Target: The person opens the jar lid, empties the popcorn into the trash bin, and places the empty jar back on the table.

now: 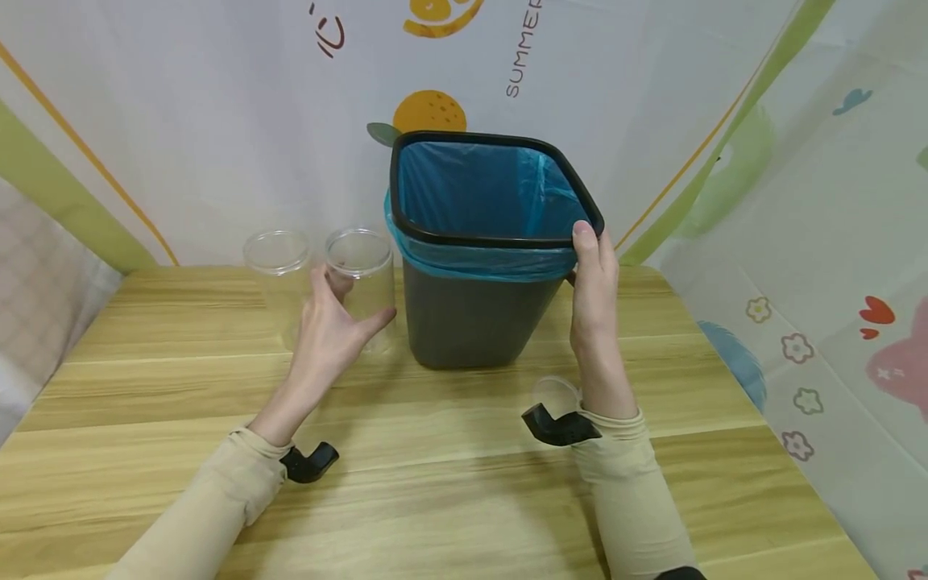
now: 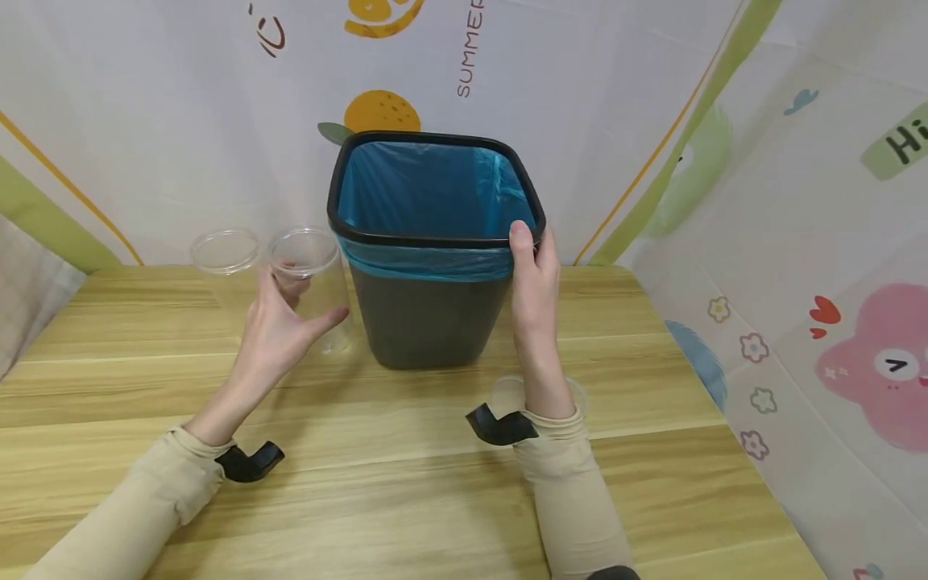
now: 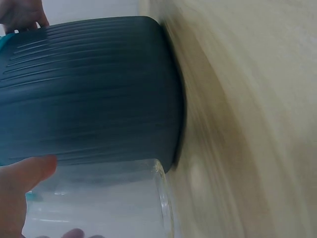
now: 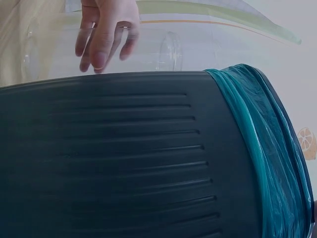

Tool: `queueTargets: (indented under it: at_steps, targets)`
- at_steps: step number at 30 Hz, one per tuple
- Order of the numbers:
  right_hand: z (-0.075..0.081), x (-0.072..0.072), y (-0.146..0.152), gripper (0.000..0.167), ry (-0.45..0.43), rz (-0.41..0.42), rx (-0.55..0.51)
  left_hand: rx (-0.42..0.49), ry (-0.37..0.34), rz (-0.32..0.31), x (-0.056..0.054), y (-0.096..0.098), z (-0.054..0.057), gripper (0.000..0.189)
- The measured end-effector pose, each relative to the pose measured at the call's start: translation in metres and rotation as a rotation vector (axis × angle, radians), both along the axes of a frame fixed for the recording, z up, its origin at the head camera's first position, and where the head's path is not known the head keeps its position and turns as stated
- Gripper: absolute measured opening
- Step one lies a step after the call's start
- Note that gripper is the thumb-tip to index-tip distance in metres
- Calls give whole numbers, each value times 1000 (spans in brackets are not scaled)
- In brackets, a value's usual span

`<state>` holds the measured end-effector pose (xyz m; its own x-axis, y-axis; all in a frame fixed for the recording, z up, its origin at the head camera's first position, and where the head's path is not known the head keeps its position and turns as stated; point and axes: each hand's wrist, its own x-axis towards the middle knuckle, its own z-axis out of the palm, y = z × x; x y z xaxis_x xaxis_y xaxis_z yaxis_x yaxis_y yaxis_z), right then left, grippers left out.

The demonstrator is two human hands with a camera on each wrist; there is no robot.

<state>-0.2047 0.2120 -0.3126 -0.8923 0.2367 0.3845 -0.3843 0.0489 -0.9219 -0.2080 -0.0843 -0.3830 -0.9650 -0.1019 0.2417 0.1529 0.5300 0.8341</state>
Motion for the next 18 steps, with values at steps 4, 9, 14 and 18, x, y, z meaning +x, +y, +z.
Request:
queueTargets:
  at_steps: [4, 9, 14, 18]
  targets:
    - [0, 0, -1, 57, 6, 2, 1, 12, -21, -8, -1, -1, -4, 97]
    - [-1, -1, -1, 57, 12, 4, -4, 17, -16, -18, -3, -1, -8, 96]
    - [0, -1, 0, 57, 14, 0, -2, 17, -14, -22, -5, -3, -13, 95]
    - [0, -1, -1, 58, 8, -6, 2, 10, -15, -27, -7, -3, -16, 95]
